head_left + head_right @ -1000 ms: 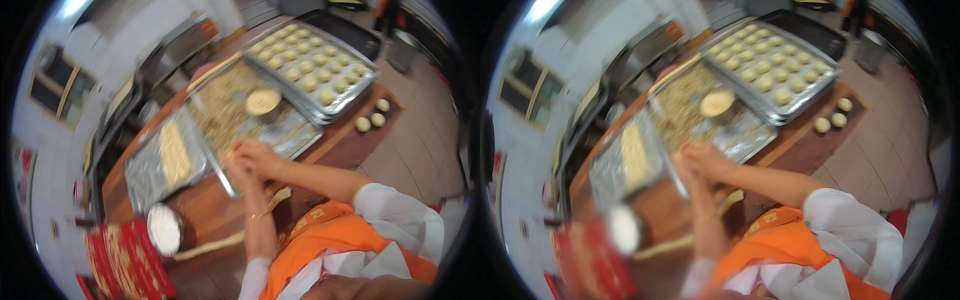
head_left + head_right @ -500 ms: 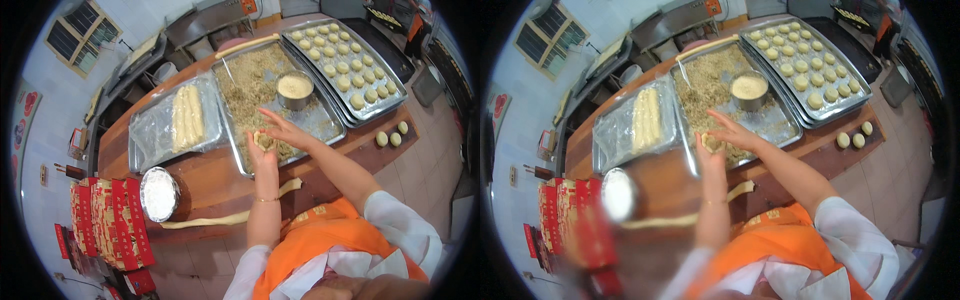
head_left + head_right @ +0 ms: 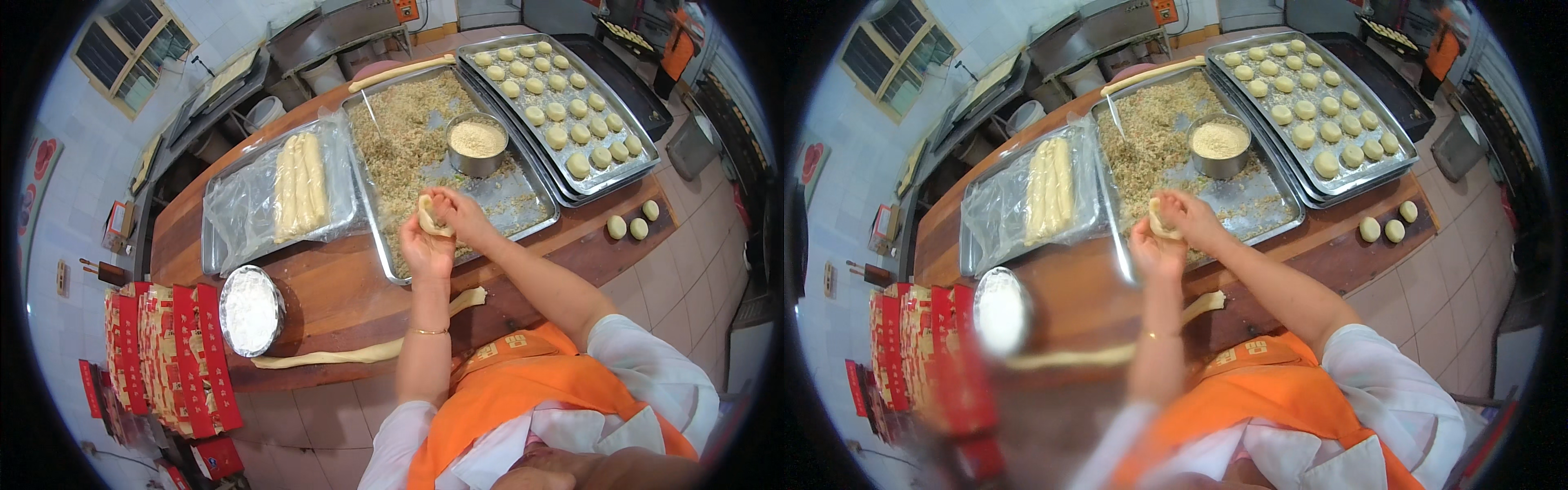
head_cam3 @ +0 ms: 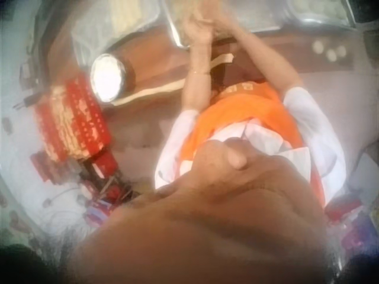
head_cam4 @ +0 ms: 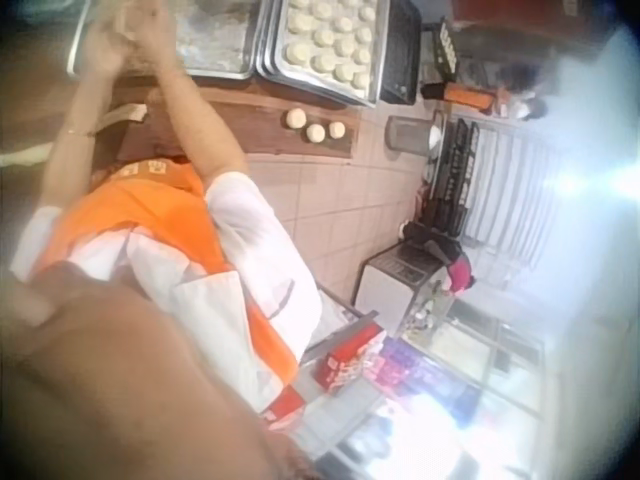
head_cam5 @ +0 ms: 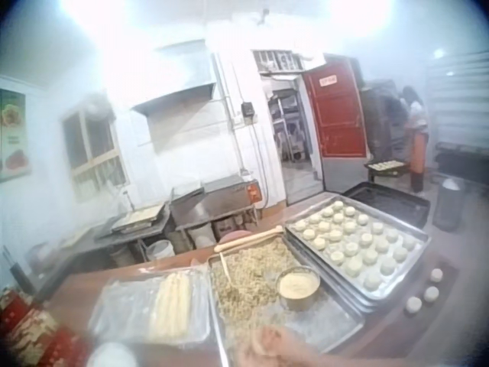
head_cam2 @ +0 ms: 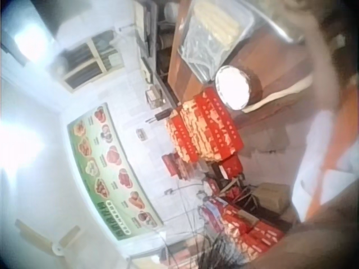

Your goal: The person takes a piece of dough, flattens it, adds a scoop of filling from a tray, and rolls it into a ball, placing it on a baking sheet.

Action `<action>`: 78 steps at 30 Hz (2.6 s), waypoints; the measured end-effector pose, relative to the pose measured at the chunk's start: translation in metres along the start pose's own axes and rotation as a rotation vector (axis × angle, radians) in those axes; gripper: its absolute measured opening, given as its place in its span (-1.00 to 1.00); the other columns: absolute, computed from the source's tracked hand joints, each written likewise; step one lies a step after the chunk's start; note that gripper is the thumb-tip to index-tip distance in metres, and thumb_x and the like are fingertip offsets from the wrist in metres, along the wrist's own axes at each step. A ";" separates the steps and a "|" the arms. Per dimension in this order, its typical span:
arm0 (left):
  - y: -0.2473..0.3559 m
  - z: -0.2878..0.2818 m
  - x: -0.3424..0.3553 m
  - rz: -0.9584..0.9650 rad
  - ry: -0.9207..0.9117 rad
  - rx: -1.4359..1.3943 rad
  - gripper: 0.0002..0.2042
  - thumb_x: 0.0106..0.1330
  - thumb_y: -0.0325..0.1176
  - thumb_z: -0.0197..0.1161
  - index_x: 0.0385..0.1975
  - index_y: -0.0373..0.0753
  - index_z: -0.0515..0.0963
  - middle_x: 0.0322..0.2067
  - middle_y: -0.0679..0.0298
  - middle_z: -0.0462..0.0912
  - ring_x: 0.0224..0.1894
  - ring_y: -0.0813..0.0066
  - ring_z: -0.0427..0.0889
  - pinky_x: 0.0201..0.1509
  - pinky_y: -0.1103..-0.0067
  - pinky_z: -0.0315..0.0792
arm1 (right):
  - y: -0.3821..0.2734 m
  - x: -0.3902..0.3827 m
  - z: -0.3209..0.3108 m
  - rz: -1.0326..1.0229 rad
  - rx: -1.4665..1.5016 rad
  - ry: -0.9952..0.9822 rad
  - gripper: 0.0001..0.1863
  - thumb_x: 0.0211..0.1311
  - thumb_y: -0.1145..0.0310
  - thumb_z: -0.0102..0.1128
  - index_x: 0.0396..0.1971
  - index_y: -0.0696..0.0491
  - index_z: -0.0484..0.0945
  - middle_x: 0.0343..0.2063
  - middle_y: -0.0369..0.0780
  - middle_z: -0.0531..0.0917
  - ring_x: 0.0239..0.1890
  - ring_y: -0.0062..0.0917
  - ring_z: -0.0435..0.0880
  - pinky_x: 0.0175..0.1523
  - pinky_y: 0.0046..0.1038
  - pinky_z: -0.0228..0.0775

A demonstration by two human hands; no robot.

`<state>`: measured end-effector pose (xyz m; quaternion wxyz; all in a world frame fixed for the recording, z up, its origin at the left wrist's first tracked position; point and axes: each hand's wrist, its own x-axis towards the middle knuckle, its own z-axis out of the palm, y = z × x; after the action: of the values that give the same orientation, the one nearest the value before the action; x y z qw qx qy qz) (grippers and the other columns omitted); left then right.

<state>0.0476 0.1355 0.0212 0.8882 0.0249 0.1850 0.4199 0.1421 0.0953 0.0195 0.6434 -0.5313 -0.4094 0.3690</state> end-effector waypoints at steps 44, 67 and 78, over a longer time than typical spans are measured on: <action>0.001 -0.016 -0.053 0.095 -0.296 0.385 -0.68 0.50 0.00 -0.04 -0.14 -0.11 0.49 -0.32 0.36 0.59 -0.34 0.60 0.59 -0.41 0.64 0.45 | -0.059 -0.055 0.010 0.238 0.247 -0.219 -0.46 0.22 0.45 0.03 0.25 0.06 0.35 -0.03 -0.28 0.55 -0.10 -0.70 0.53 -0.27 -0.67 0.46; -0.001 -0.022 -0.041 0.019 -0.299 0.294 -0.60 0.54 0.05 -0.06 0.12 -0.09 0.41 -0.03 0.27 0.56 0.02 0.40 0.59 0.07 0.43 0.55 | -0.057 -0.045 -0.007 -0.269 -0.506 -0.379 -0.36 0.20 0.13 0.28 0.27 0.00 0.38 0.10 -0.12 0.54 0.14 -0.37 0.51 0.24 -0.34 0.33; -0.007 -0.023 -0.048 0.145 -0.312 0.402 -0.71 0.54 -0.01 -0.02 -0.15 -0.10 0.45 -0.42 0.45 0.50 -0.51 0.71 0.49 -0.60 0.74 0.32 | -0.056 -0.057 0.006 0.130 0.013 -0.412 -0.40 0.23 0.39 0.09 0.31 0.00 0.29 -0.03 -0.30 0.50 -0.23 -0.73 0.55 -0.28 -0.69 0.46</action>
<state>0.0170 0.0926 0.0133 0.8508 0.2784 0.1232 0.4282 0.1164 0.0364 0.0673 0.5241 -0.4658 -0.4948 0.5133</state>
